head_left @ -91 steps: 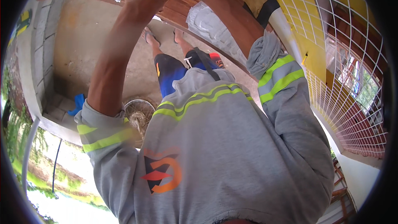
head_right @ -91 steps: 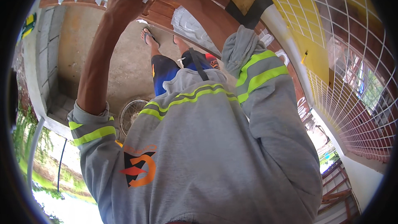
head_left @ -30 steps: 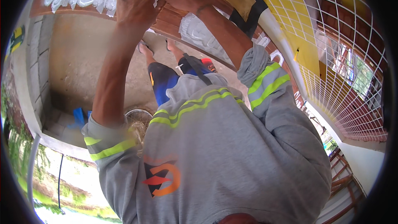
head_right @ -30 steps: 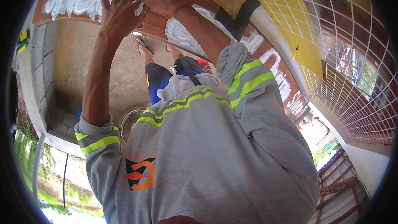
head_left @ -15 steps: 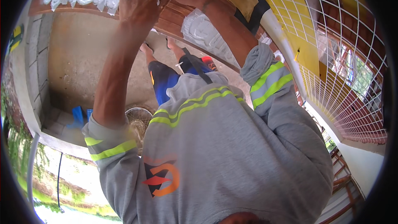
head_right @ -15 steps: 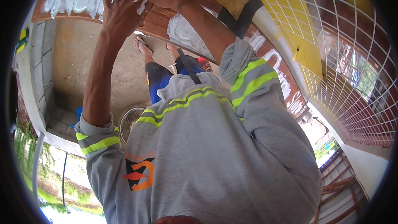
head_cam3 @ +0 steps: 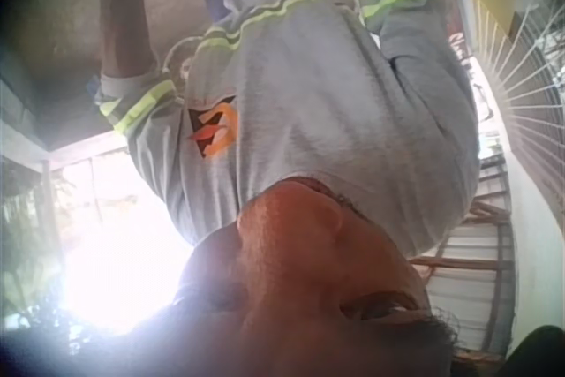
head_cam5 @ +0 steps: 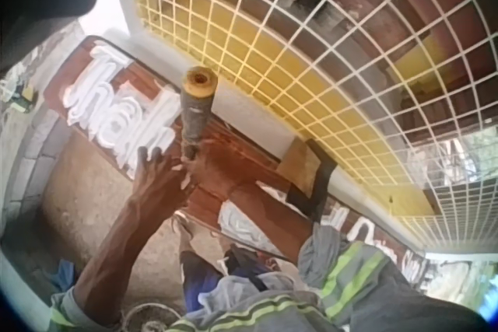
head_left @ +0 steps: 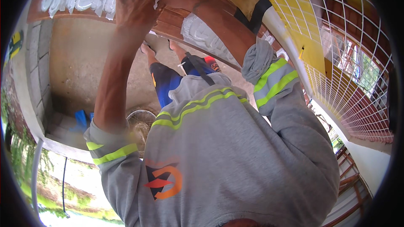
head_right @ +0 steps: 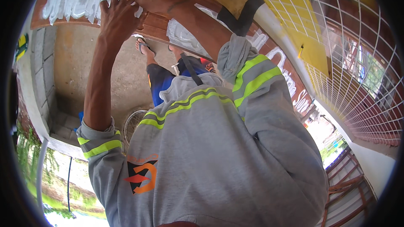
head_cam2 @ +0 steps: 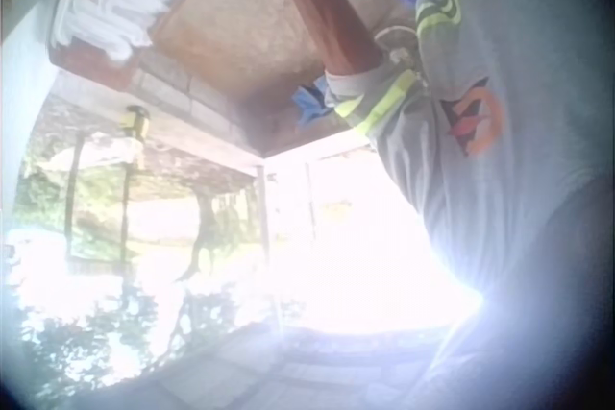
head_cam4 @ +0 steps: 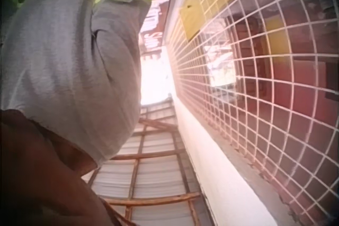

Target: The person applies masking tape over white letters on a wooden sign, trims the tape around the letters using a scraper, and then prepares a bucket of paint and a brush.

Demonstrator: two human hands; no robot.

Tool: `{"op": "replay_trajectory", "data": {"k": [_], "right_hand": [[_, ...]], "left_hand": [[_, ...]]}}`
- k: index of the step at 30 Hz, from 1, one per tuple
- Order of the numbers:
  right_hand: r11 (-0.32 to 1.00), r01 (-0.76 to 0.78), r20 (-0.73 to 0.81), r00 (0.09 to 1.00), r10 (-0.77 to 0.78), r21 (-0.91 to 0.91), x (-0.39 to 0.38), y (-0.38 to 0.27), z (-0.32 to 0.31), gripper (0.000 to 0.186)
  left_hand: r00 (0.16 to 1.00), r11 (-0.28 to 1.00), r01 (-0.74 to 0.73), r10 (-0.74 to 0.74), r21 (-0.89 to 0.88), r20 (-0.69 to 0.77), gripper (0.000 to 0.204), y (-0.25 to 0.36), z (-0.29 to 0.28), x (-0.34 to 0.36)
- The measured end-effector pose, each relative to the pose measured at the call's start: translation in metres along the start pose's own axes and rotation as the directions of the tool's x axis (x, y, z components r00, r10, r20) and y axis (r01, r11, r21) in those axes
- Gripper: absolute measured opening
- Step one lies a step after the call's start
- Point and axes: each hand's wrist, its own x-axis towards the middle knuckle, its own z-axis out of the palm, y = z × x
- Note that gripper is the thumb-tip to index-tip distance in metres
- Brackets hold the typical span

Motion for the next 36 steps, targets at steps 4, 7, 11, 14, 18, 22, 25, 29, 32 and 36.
{"op": "replay_trajectory", "data": {"k": [4, 7, 11, 14, 18, 22, 25, 29, 32, 36], "right_hand": [[0.96, 0.127, -0.166, 0.971, -0.172, -0.249, 0.018, 0.043, 0.023, 0.022], [0.953, 0.146, -0.129, 0.974, -0.185, -0.264, 0.019, 0.048, 0.024, 0.022], [0.98, 0.199, -0.313, 0.933, -0.18, 0.03, -0.014, 0.044, 0.001, 0.014], [0.951, 0.212, -0.38, 0.88, -0.286, -0.226, -0.05, 0.035, -0.007, 0.008], [0.89, 0.164, -0.517, 0.763, -0.387, -0.425, -0.11, 0.034, 0.014, 0.016], [0.998, 0.055, -0.663, 0.746, -0.06, -0.029, -0.166, 0.001, 0.06, 0.018], [0.939, -0.257, -0.746, 0.573, 0.34, 0.23, -0.205, -0.03, 0.112, 0.015], [0.858, -0.329, -0.794, 0.349, 0.498, 0.394, -0.226, -0.074, 0.171, 0.013], [0.876, -0.298, -0.826, 0.317, 0.466, 0.38, -0.219, -0.104, 0.188, 0.011], [0.92, -0.301, -0.893, 0.294, 0.341, 0.252, -0.208, -0.139, 0.184, 0.014]], "left_hand": [[0.998, 1.0, -0.006, 0.004, 0.03, 0.066, 0.04, 0.007, -0.017, 0.013], [0.99, 0.999, 0.025, -0.029, 0.032, 0.14, 0.042, 0.006, -0.013, 0.013], [0.949, 0.998, 0.031, -0.049, 0.063, 0.313, 0.036, -0.001, -0.054, 0.009], [0.95, 0.998, 0.023, -0.004, -0.057, 0.312, 0.044, -0.014, -0.075, -0.014], [0.947, 0.864, -0.045, 0.197, -0.501, 0.255, 0.05, -0.038, -0.103, -0.061], [0.858, 0.66, 0.093, 0.326, -0.745, 0.396, 0.053, -0.073, -0.097, -0.107], [0.87, 0.554, 0.118, 0.342, -0.824, 0.355, 0.059, -0.085, -0.071, -0.124], [0.834, 0.524, 0.096, 0.422, -0.846, 0.356, 0.068, -0.097, -0.058, -0.122], [0.813, 0.372, 0.09, 0.508, -0.924, 0.284, 0.072, -0.114, -0.062, -0.107], [0.765, 0.403, -0.134, 0.623, -0.905, 0.164, 0.072, -0.131, -0.07, -0.094]]}}
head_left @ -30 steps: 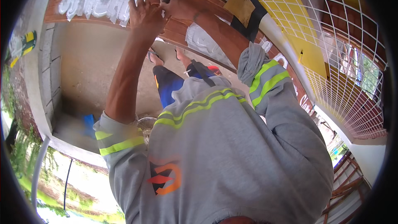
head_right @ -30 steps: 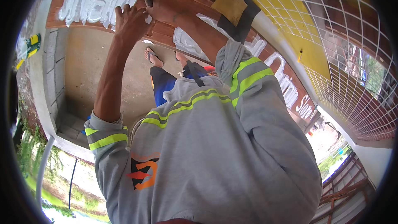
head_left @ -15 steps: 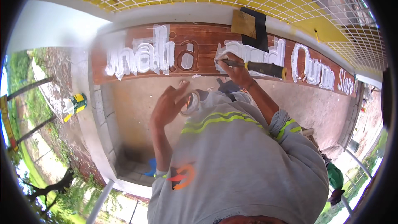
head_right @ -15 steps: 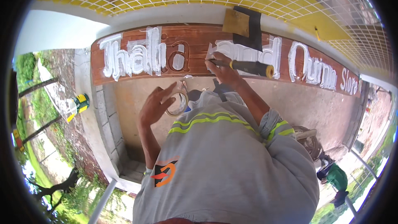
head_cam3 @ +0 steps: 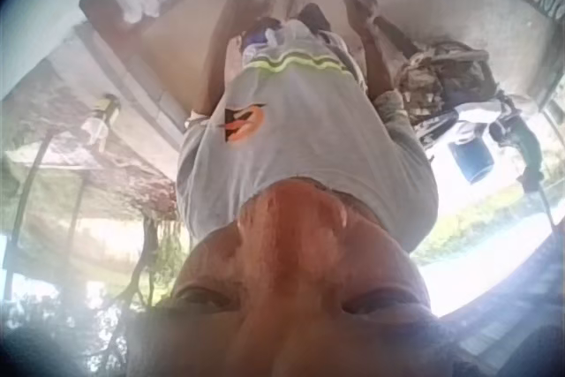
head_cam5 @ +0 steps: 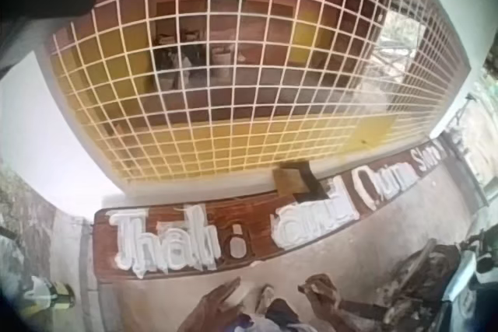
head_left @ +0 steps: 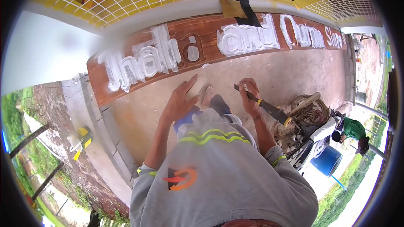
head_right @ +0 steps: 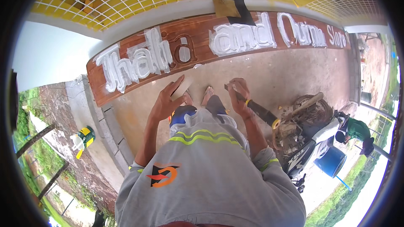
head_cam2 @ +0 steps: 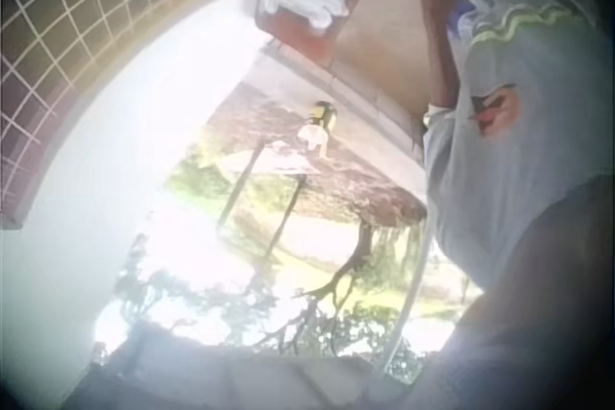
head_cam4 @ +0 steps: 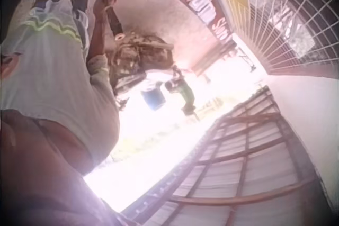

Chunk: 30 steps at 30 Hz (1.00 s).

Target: The person applies masking tape over white letters on a wooden sign, trims the tape around the letters using a scraper, and then prepares a bucket of paint and a brush.

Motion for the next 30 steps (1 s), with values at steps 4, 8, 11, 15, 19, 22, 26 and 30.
{"op": "replay_trajectory", "data": {"k": [4, 8, 11, 15, 19, 22, 26, 30], "right_hand": [[0.917, -0.226, -0.121, 0.953, 0.278, 0.33, -0.023, -0.004, -0.004, 0.023], [0.863, -0.272, -0.147, 0.92, 0.363, 0.426, -0.037, -0.023, -0.013, 0.029], [0.742, -0.231, -0.168, 0.892, 0.42, 0.629, -0.05, -0.05, -0.028, 0.027], [0.695, -0.216, -0.303, 0.784, 0.542, 0.685, -0.078, -0.078, -0.075, 0.03], [0.884, -0.334, -0.528, 0.711, 0.464, 0.326, -0.134, -0.091, -0.129, 0.026], [0.858, -0.348, -0.592, 0.622, 0.513, 0.378, -0.178, -0.103, -0.149, 0.02], [0.879, -0.363, -0.675, 0.567, 0.472, 0.31, -0.222, -0.113, -0.164, 0.019], [0.911, -0.323, -0.722, 0.563, 0.403, 0.256, -0.227, -0.12, -0.167, 0.014]], "left_hand": [[0.994, 0.996, 0.006, 0.004, -0.093, 0.109, 0.064, 0.019, 0.005, 0.002], [0.993, 0.918, -0.02, 0.063, -0.396, 0.097, 0.057, 0.029, 0.04, 0.005], [0.956, 0.927, -0.258, 0.286, -0.272, 0.065, 0.055, 0.061, 0.079, 0.006], [0.905, 0.929, -0.253, 0.326, -0.272, 0.273, 0.055, 0.103, 0.129, -0.01], [0.758, 0.856, -0.426, 0.514, -0.292, 0.402, 0.055, 0.14, 0.181, -0.034], [0.631, 0.772, -0.545, 0.634, -0.326, 0.447, 0.054, 0.156, 0.215, -0.055], [0.547, 0.718, -0.631, 0.68, -0.294, 0.488, 0.051, 0.163, 0.243, -0.077], [0.601, 0.734, -0.652, 0.654, -0.191, 0.459, 0.043, 0.167, 0.246, -0.086]]}}
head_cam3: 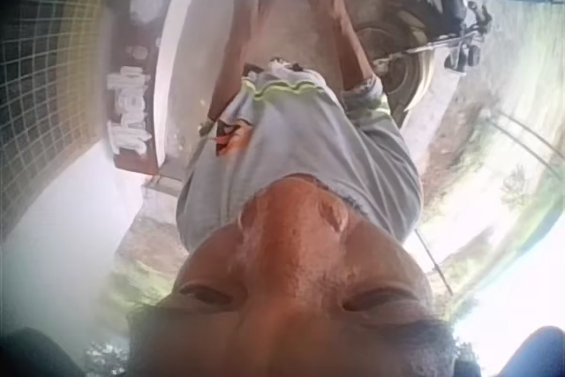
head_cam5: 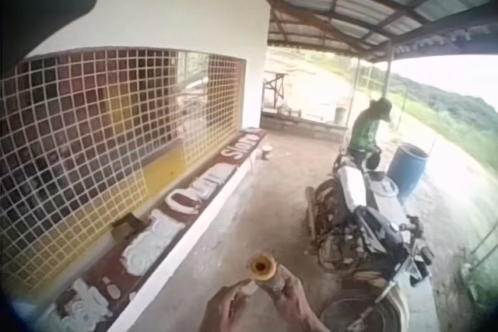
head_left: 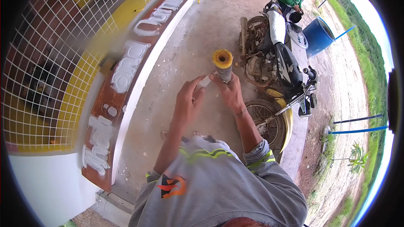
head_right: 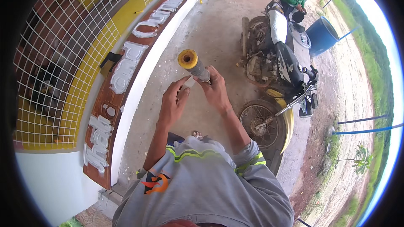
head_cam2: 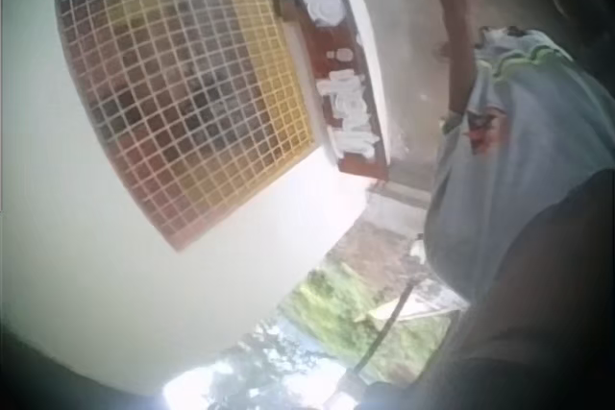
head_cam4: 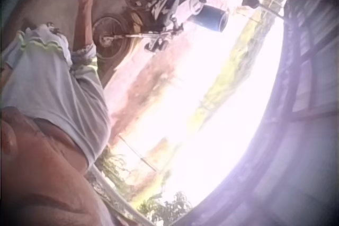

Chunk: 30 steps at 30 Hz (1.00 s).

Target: The person applies masking tape over white letters on a wooden sign, trims the tape around the letters using a scraper, and then prepares a bucket of paint and a brush.

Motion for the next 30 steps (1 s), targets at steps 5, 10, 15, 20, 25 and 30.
{"op": "replay_trajectory", "data": {"k": [5, 10, 15, 20, 25, 30], "right_hand": [[0.984, -0.116, 0.123, 0.987, 0.1, 0.135, 0.01, -0.015, 0.048, 0.016], [0.988, 0.018, 0.361, 0.932, 0.038, -0.152, 0.032, 0.005, 0.139, 0.024], [0.968, 0.189, 0.561, 0.825, -0.065, -0.166, 0.02, 0.03, 0.265, 0.025], [0.954, 0.258, 0.7, 0.71, -0.08, -0.152, 0.011, 0.035, 0.354, 0.026], [0.926, 0.36, 0.796, 0.591, -0.13, -0.116, 0.023, 0.046, 0.423, 0.027], [0.952, 0.305, 0.898, 0.427, -0.101, -0.038, 0.053, 0.072, 0.489, 0.033]], "left_hand": [[0.962, 0.969, 0.248, -0.243, 0.024, -0.124, 0.033, -0.025, -0.031, -0.016], [0.882, 0.897, 0.349, -0.413, -0.273, -0.229, 0.037, -0.068, -0.087, -0.067], [0.835, 0.928, 0.282, -0.363, -0.243, -0.415, 0.053, -0.167, -0.139, -0.131], [0.801, 0.799, 0.513, -0.577, -0.314, -0.159, 0.069, -0.183, -0.204, -0.17], [0.723, 0.768, 0.615, -0.64, -0.181, -0.26, 0.069, -0.22, -0.221, -0.178], [0.529, 0.745, 0.51, -0.665, -0.429, -0.527, 0.057, -0.216, -0.239, -0.153]]}}
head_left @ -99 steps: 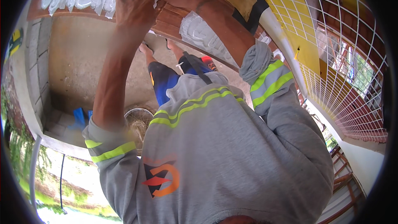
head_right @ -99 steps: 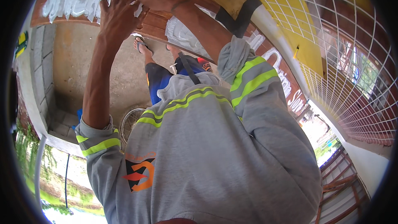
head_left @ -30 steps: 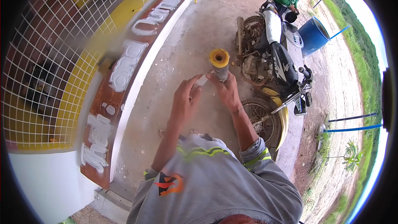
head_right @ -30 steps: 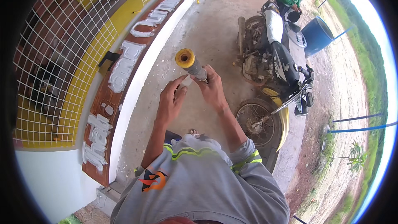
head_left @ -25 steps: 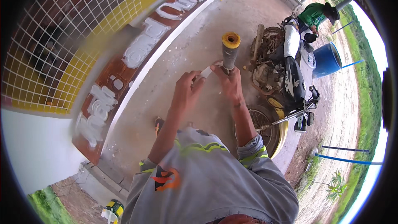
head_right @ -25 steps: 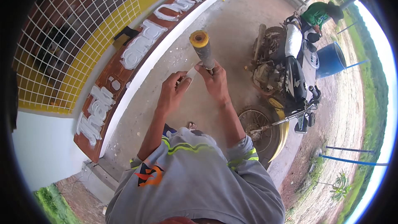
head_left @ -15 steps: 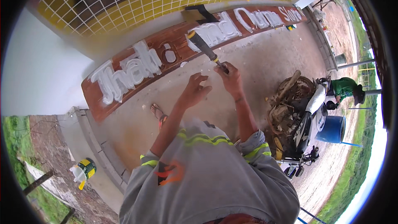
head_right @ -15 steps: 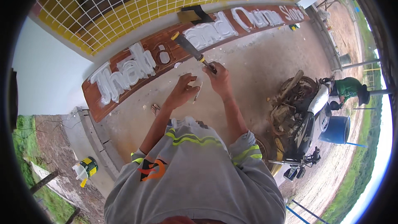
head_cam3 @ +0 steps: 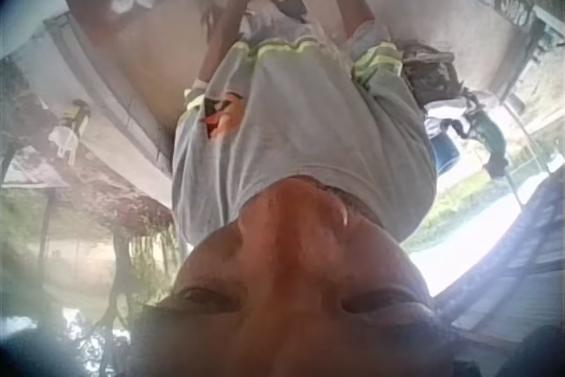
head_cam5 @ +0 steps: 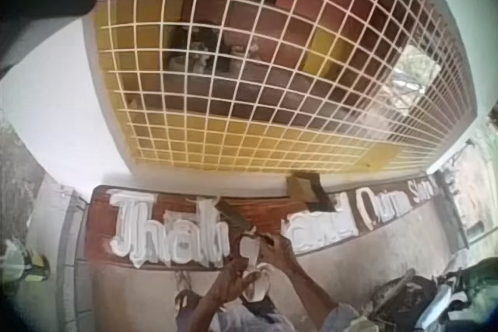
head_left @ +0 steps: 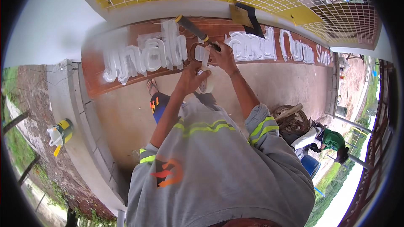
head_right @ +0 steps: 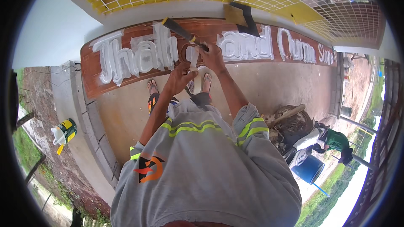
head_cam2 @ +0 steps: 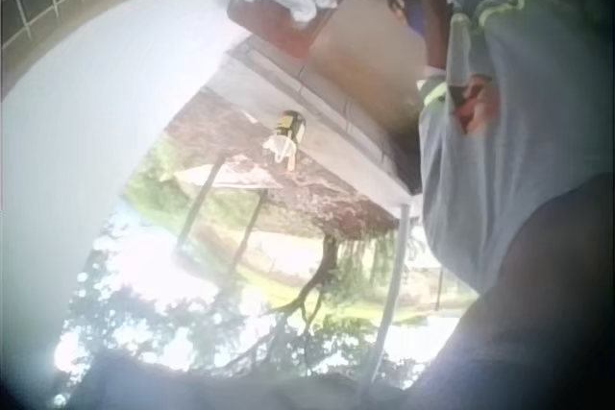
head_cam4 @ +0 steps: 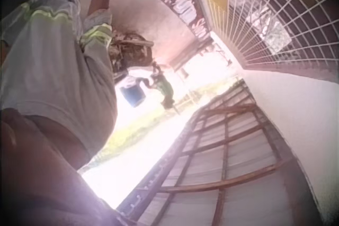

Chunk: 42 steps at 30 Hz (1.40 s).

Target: The person applies masking tape over white letters on a wooden sign, trims the tape around the letters using a scraper, and then prepares a bucket of paint and a brush.

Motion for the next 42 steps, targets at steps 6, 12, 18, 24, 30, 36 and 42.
{"op": "replay_trajectory", "data": {"k": [6, 12, 18, 24, 30, 36, 42], "right_hand": [[0.994, 0.095, 0.151, 0.983, -0.101, 0.046, 0.042, 0.0, -0.001, 0.035], [0.975, 0.193, 0.163, 0.971, -0.174, -0.108, 0.066, 0.014, 0.011, 0.026], [0.958, 0.204, 0.238, 0.959, -0.153, -0.204, 0.081, 0.021, 0.02, 0.028], [0.963, 0.179, 0.19, 0.972, -0.141, -0.199, 0.083, 0.028, 0.015, 0.03], [0.985, 0.051, 0.16, 0.987, -0.024, -0.163, 0.072, 0.012, 0.016, 0.028], [0.983, -0.06, 0.091, 0.993, 0.077, -0.176, 0.062, 0.012, 0.03, 0.024], [0.977, -0.104, 0.068, 0.991, 0.118, -0.185, 0.057, 0.012, 0.034, 0.022]], "left_hand": [[0.93, 0.998, -0.06, 0.044, -0.034, -0.365, 0.043, -0.013, 0.02, 0.019], [0.945, 0.993, -0.032, 0.067, 0.116, -0.32, 0.044, 0.005, 0.017, 0.036], [0.928, 0.988, 0.017, 0.043, 0.157, -0.37, 0.04, 0.0, 0.018, 0.055], [0.949, 0.972, 0.078, -0.005, 0.22, -0.316, 0.041, 0.007, -0.007, 0.054], [0.962, 0.889, 0.21, -0.114, 0.407, -0.247, 0.044, 0.026, -0.044, 0.071], [0.955, 0.789, 0.288, -0.192, 0.543, -0.228, 0.044, 0.026, -0.052, 0.094], [0.987, 0.838, 0.113, -0.031, 0.534, -0.16, 0.044, 0.019, -0.057, 0.102]]}}
